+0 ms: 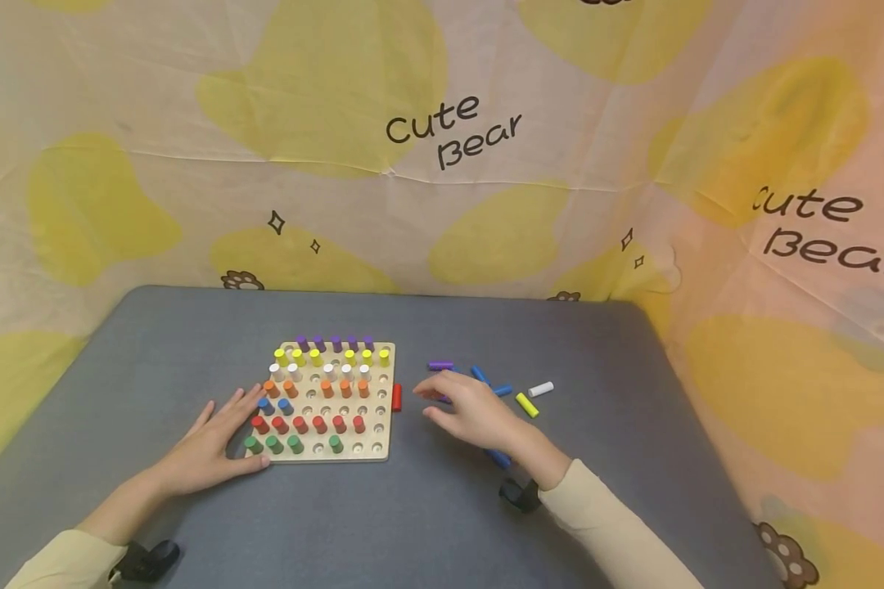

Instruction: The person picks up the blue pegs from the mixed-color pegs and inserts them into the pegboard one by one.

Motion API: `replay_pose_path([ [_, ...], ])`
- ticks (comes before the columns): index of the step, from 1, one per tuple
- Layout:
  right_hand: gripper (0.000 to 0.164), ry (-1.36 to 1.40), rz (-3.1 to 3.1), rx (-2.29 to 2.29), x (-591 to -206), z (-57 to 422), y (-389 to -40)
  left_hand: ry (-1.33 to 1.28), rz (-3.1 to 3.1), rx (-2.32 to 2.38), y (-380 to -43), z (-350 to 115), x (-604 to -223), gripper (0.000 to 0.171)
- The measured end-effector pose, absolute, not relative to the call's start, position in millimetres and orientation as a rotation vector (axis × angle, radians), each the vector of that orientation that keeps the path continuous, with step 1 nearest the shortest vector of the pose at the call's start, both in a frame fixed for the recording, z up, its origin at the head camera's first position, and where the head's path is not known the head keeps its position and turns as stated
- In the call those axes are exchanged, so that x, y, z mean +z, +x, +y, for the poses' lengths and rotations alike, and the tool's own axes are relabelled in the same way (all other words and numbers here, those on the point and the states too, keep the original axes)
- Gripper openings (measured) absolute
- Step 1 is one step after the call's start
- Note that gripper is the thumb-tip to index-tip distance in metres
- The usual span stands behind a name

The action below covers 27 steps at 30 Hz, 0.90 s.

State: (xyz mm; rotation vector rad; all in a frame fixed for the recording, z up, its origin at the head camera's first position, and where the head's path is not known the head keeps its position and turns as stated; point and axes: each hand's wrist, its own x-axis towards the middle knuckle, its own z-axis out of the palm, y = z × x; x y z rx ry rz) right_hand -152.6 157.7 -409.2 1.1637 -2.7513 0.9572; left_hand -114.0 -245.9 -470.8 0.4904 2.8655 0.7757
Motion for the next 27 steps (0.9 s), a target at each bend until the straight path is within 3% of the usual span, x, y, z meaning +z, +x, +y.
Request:
replay_pose_path([
  [13,0.029,1.118,-2.716,0.977,-420,198,-135,0.492,2.861,0.781,-115,-247,-472,0.102],
  [27,0.027,0.893,-2.762,0.951,-437,232,-115,0.484,2.864,0.781,-114,-246,-472,0.101],
])
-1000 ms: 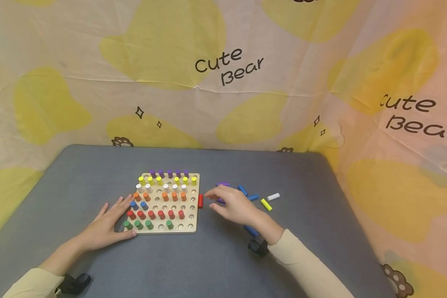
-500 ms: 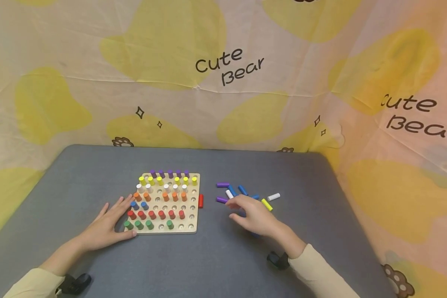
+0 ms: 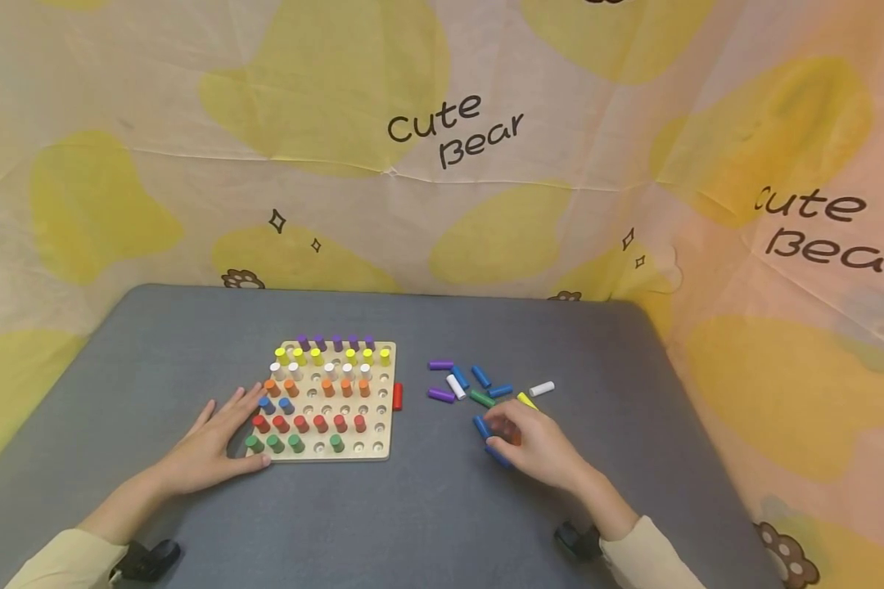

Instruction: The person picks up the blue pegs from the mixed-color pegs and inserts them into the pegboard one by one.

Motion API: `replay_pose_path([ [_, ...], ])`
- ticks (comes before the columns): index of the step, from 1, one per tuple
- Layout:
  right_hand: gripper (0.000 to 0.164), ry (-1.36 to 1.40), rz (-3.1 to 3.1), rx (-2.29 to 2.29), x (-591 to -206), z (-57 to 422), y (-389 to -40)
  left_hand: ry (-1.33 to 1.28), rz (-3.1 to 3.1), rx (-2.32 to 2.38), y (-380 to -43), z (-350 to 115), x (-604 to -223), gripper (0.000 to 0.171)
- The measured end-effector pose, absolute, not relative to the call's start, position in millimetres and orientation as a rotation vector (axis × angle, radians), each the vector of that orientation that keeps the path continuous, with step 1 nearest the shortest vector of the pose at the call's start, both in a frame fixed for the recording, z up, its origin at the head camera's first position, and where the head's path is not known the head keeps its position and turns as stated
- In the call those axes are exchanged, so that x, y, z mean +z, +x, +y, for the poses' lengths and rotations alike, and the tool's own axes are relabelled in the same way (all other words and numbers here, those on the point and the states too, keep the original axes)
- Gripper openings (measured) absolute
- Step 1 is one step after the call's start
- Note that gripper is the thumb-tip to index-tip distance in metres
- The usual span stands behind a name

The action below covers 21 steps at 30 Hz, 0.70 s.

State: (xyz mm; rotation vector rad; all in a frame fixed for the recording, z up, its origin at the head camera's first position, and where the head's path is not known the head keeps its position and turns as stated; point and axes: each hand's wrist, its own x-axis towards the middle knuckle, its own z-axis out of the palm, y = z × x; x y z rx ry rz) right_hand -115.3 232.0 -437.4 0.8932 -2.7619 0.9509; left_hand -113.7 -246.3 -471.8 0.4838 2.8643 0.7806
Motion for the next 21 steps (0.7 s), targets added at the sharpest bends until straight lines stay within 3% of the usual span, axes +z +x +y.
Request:
replay_pose_path([
  [21,0.024,0.793,-2.809,0.918,-463,244,-100,0.466,2.86,0.77,-113,-245,-470,0.102],
])
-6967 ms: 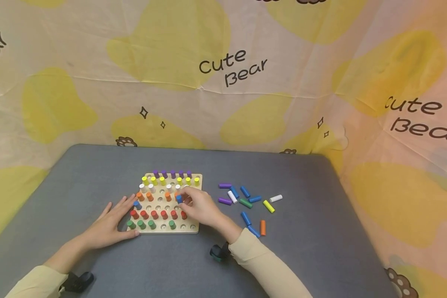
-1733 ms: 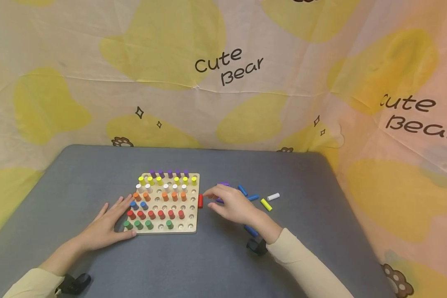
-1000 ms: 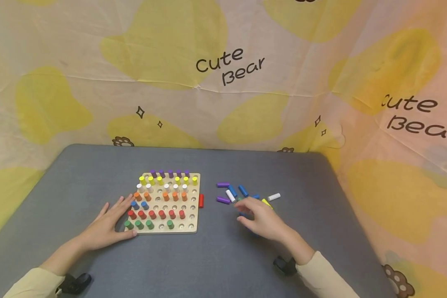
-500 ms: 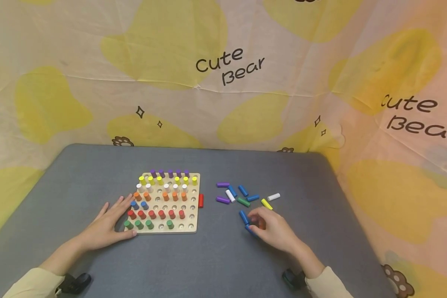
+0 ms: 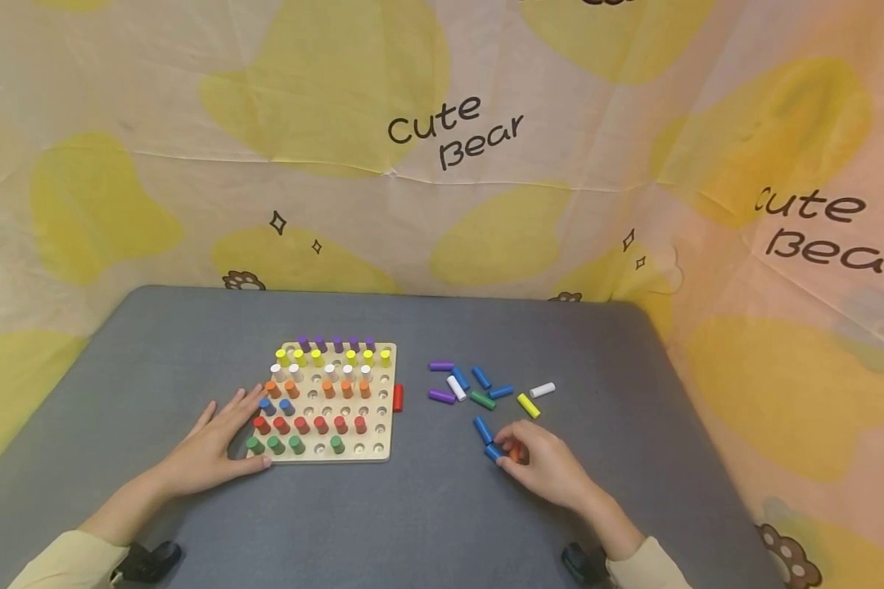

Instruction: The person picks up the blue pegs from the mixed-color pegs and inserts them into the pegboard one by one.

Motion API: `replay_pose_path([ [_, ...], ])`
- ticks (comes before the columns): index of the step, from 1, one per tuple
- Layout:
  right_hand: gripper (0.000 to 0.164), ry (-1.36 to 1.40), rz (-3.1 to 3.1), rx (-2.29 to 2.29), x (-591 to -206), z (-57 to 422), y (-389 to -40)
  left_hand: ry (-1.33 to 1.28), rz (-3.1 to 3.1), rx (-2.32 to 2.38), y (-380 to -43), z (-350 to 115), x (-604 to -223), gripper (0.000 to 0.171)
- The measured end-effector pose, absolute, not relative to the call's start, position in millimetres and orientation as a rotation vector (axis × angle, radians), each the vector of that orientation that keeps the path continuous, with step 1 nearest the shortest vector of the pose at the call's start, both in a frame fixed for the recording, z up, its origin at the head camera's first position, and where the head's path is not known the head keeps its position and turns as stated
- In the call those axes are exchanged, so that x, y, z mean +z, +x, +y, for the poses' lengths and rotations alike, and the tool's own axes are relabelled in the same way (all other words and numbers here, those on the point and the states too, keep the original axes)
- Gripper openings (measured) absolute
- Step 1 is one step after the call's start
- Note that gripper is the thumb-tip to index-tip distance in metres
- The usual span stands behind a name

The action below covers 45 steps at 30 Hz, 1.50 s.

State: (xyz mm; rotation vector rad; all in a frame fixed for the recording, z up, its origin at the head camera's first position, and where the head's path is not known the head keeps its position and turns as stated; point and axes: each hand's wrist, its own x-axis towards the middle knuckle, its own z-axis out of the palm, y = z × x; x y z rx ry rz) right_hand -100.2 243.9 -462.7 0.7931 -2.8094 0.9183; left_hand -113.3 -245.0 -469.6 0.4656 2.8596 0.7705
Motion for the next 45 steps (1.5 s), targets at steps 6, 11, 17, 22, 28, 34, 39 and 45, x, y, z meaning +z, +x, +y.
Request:
replay_pose_path([
  [6,0.025,0.809,-2.801,0.913,-466.1,243.9,-101.2,0.471,2.866,0.779,-113.4,-246.1,-471.8,0.102],
  [11,0.026,0.832,-2.774,0.87,-468.8,242.7,-103.0,0.479,2.865,0.787,-113.4,-246.1,-473.5,0.101],
  [17,0.027,0.855,-2.74,0.818,-468.1,239.3,-101.6,0.483,2.867,0.799,-113.0,-245.3,-473.4,0.101],
  [22,0.027,0.839,-2.727,0.826,-465.1,237.5,-99.3,0.491,2.868,0.8,-113.5,-245.8,-473.7,0.101],
  [28,0.025,0.808,-2.752,0.835,-462.0,238.8,-96.4,0.493,2.866,0.793,-114.7,-246.8,-474.3,0.102],
  [34,0.026,0.811,-2.775,0.841,-463.3,241.5,-94.1,0.496,2.866,0.791,-116.0,-248.2,-474.8,0.102],
  [39,0.027,0.815,-2.795,0.844,-465.6,242.2,-93.5,0.487,2.862,0.786,-116.7,-248.6,-474.8,0.102],
  [45,0.026,0.797,-2.847,0.856,-466.8,241.9,-94.1,0.484,2.863,0.789,-116.3,-247.6,-475.3,0.102],
])
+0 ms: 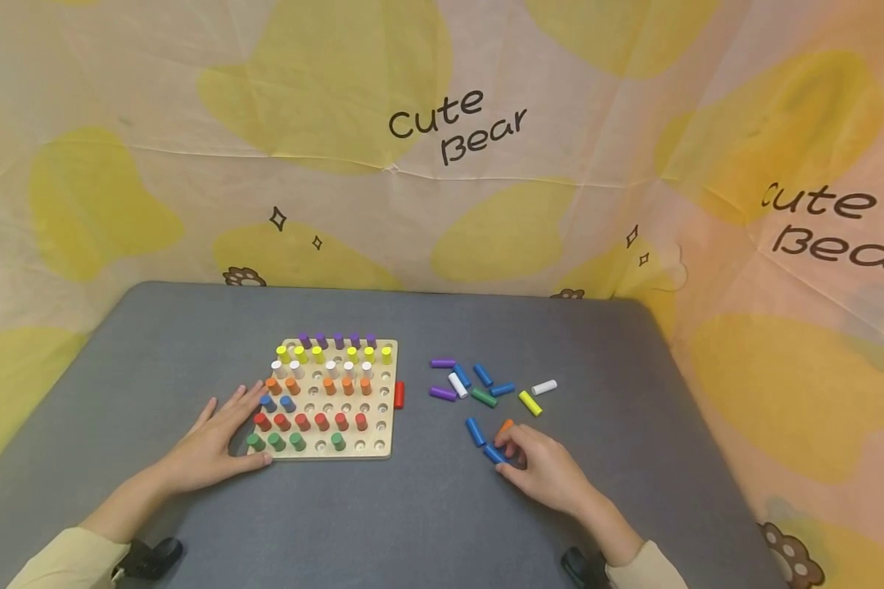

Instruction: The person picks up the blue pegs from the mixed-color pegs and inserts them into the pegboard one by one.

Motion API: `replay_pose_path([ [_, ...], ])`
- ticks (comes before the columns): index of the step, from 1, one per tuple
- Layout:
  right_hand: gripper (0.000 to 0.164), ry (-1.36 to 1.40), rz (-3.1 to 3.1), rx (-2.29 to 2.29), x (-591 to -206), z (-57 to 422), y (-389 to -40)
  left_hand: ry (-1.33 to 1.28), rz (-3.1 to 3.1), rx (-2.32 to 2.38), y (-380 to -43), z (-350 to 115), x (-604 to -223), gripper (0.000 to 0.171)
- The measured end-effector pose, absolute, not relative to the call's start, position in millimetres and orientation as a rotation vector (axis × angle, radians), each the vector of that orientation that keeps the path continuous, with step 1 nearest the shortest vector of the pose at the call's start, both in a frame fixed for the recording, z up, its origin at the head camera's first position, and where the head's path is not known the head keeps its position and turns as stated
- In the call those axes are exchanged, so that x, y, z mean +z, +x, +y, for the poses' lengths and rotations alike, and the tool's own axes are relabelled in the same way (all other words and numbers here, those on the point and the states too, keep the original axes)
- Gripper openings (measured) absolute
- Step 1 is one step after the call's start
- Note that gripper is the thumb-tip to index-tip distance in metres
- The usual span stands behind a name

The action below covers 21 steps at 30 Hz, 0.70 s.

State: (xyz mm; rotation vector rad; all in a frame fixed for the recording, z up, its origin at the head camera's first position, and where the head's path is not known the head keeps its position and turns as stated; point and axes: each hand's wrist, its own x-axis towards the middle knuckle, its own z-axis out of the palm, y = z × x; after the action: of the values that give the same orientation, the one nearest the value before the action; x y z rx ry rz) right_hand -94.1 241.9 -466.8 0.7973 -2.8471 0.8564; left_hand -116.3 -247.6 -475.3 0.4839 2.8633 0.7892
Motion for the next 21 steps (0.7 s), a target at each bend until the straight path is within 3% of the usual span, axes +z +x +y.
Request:
replay_pose_path([
  [21,0.025,0.82,-2.922,0.859,-465.0,239.1,-96.7,0.476,2.855,0.806,-114.8,-245.7,-472.2,0.102],
])
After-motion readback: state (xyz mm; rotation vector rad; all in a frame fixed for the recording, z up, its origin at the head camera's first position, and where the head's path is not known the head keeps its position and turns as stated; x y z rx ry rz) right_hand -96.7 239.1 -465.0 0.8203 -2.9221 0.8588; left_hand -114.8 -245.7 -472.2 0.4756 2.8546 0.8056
